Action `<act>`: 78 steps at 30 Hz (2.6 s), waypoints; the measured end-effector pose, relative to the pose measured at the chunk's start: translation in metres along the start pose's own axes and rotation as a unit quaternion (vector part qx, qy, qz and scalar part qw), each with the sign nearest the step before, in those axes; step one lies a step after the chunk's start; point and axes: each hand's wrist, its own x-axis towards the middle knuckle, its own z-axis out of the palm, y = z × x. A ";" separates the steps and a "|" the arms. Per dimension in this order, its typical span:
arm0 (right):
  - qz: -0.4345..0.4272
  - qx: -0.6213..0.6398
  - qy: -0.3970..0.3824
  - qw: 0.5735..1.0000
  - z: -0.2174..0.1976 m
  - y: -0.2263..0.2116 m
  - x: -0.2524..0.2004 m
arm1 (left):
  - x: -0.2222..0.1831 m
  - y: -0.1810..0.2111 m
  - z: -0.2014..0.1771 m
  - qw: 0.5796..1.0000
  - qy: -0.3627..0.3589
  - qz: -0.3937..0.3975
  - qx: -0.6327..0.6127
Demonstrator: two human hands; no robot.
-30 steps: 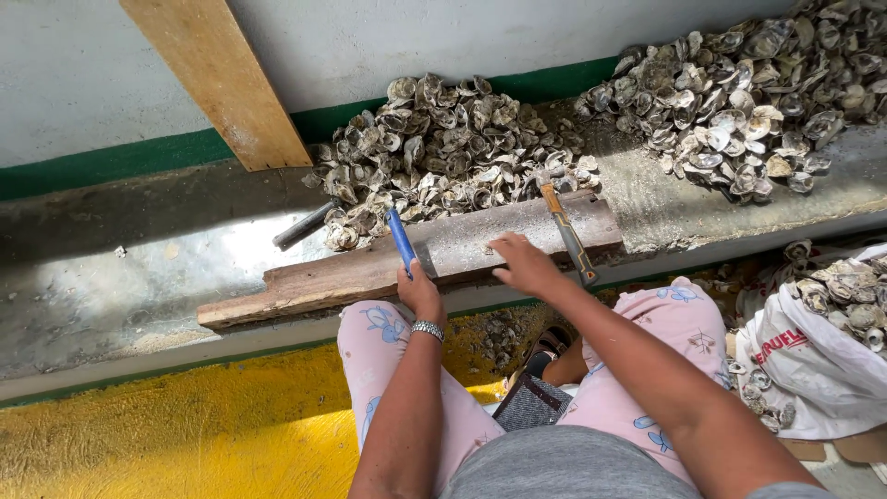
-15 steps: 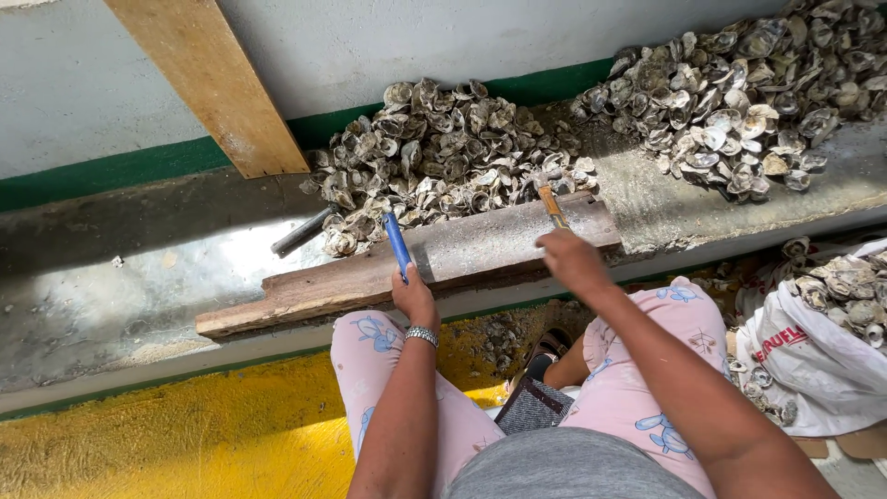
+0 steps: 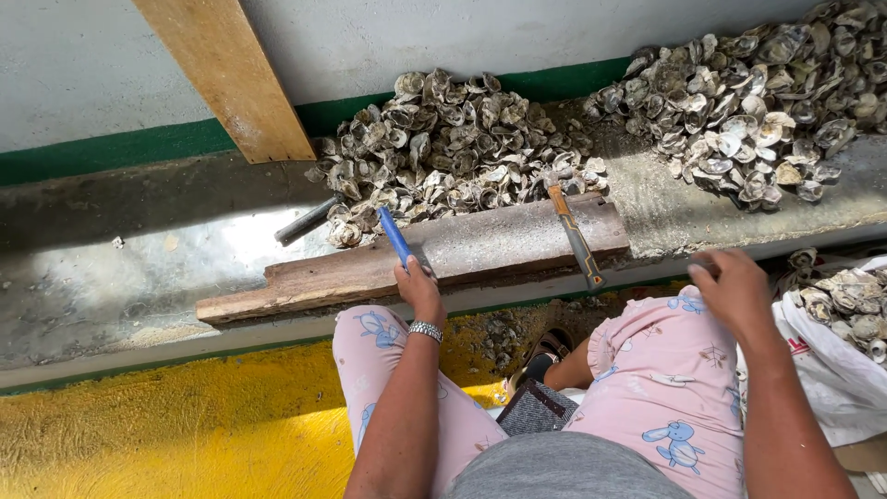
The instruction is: Processing oyster shells at a workstation using manual tools.
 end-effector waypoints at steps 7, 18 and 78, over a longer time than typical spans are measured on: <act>-0.158 0.093 -0.144 0.972 0.099 -0.122 0.052 | 0.009 0.000 0.001 0.998 -0.050 0.010 0.021; -0.223 -0.007 -0.155 0.962 0.219 -0.260 0.172 | 0.020 0.006 -0.007 1.000 -0.022 0.020 0.001; -0.294 0.081 -0.123 0.944 0.219 -0.210 0.063 | 0.013 -0.024 0.016 0.966 -0.116 0.113 0.202</act>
